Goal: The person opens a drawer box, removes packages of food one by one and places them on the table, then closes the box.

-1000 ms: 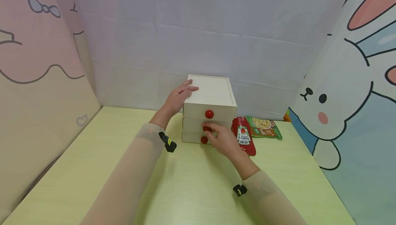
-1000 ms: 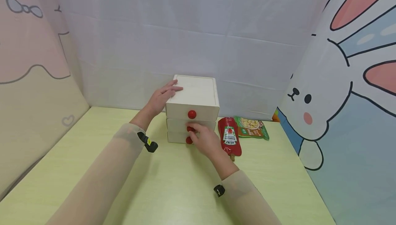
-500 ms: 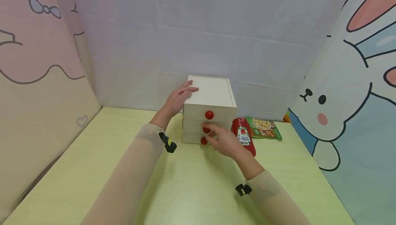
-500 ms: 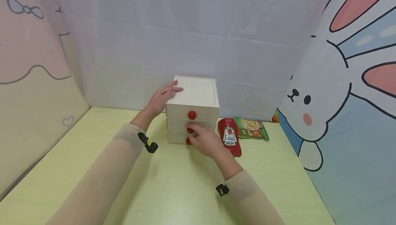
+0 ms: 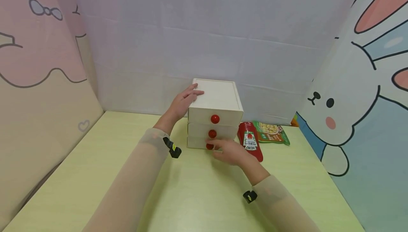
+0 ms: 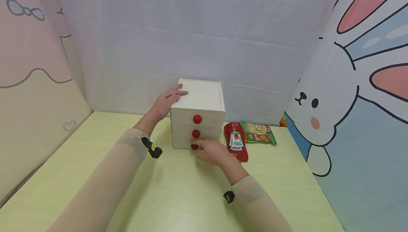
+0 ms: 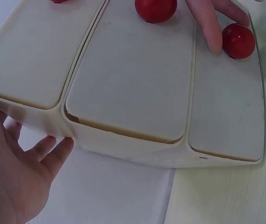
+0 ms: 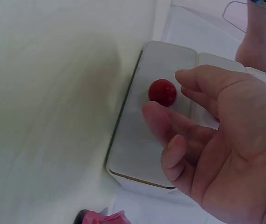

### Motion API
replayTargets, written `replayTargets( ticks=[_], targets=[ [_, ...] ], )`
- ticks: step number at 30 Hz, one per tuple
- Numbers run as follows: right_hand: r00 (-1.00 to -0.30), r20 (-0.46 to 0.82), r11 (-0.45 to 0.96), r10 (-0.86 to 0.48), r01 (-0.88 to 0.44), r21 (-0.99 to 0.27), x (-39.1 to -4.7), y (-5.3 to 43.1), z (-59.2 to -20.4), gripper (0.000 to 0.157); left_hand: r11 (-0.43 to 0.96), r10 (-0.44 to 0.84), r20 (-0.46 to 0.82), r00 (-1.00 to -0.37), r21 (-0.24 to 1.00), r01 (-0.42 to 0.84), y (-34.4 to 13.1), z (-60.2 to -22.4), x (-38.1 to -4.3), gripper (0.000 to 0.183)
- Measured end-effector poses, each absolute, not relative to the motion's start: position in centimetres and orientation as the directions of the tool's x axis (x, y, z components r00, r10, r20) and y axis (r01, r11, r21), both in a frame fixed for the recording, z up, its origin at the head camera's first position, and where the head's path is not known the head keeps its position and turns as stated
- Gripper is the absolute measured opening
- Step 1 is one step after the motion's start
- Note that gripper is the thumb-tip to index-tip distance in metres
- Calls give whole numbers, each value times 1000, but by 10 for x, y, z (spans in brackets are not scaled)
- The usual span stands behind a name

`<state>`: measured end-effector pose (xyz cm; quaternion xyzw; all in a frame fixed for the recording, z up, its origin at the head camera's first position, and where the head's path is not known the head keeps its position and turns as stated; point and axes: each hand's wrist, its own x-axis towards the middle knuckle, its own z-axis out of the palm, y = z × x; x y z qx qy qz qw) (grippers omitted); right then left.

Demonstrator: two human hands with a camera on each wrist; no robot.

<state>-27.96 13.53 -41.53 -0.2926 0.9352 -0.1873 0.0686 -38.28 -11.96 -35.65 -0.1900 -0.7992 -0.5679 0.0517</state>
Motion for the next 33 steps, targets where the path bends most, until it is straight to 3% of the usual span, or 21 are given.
replayTargets(
  ticks=[14, 22, 33],
  targets=[
    [-842, 34, 740, -539, -492, -458, -289, 124, -435, 41, 293, 242, 295, -924, 886, 360, -119, -356, -382, 48],
    [-877, 69, 775, -476, -455, -439, -292, 119, -442, 31, 289, 238, 300, -924, 886, 363, -120, -358, -382, 47],
    [-875, 114, 789, -470, -475, -390, -291, 116, -441, 27, 310, 233, 292, -928, 882, 355, -120, -357, -382, 47]
  ],
)
